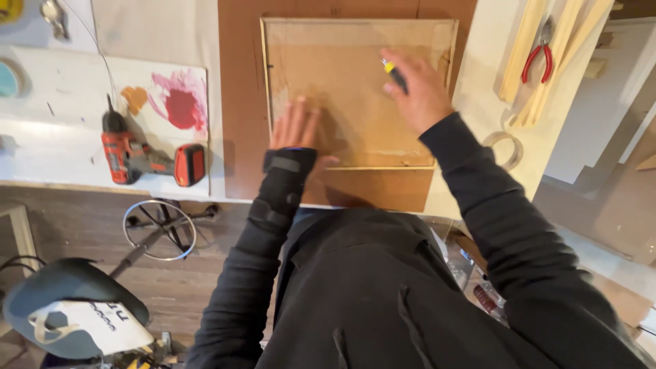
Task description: Assembling a picture frame by securing the backboard with a drill and cleaning up the edges with a box cutter.
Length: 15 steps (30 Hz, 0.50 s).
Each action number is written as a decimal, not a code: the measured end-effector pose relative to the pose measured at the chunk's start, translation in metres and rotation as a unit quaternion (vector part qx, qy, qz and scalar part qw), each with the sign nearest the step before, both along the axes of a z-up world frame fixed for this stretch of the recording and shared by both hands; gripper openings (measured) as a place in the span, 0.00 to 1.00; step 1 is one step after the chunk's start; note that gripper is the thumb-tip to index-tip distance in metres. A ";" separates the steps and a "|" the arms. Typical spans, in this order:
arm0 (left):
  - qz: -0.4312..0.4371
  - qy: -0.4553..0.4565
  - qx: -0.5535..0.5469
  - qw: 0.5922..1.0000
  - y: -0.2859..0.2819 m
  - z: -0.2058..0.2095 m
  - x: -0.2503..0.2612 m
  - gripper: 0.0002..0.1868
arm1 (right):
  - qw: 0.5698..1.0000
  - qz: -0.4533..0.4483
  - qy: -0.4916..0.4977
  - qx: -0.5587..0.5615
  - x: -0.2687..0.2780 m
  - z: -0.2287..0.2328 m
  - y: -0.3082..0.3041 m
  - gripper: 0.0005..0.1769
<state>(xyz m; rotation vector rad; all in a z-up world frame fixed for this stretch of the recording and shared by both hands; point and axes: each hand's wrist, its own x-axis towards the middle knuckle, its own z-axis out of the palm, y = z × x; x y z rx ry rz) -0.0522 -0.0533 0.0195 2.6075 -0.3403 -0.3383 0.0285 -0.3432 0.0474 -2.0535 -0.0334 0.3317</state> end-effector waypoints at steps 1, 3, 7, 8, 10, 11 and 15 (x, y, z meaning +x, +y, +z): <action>-0.037 0.009 -0.006 0.999 -0.007 0.000 0.007 0.63 | 0.974 0.094 -0.166 -0.126 -0.002 -0.005 0.007 0.33; -0.080 0.004 -0.009 0.997 -0.018 -0.006 0.012 0.63 | 0.967 0.083 -0.135 -0.199 -0.001 -0.005 0.022 0.33; -0.173 -0.023 0.005 0.985 -0.030 -0.016 0.014 0.62 | 0.929 0.068 -0.142 -0.334 0.002 -0.014 0.042 0.32; -0.177 -0.021 0.003 0.984 -0.029 -0.018 0.013 0.62 | 0.929 0.065 -0.138 -0.336 0.003 -0.015 0.046 0.32; -0.182 -0.017 0.000 0.983 -0.030 -0.021 0.012 0.63 | 0.917 0.032 -0.125 -0.377 0.005 -0.016 0.052 0.31; -0.187 -0.018 -0.003 0.982 -0.030 -0.022 0.015 0.63 | 0.916 0.029 -0.123 -0.380 0.007 -0.011 0.055 0.31; -0.179 0.004 -0.023 0.984 -0.027 -0.021 0.016 0.63 | 0.923 0.017 -0.031 -0.384 0.010 -0.002 0.066 0.28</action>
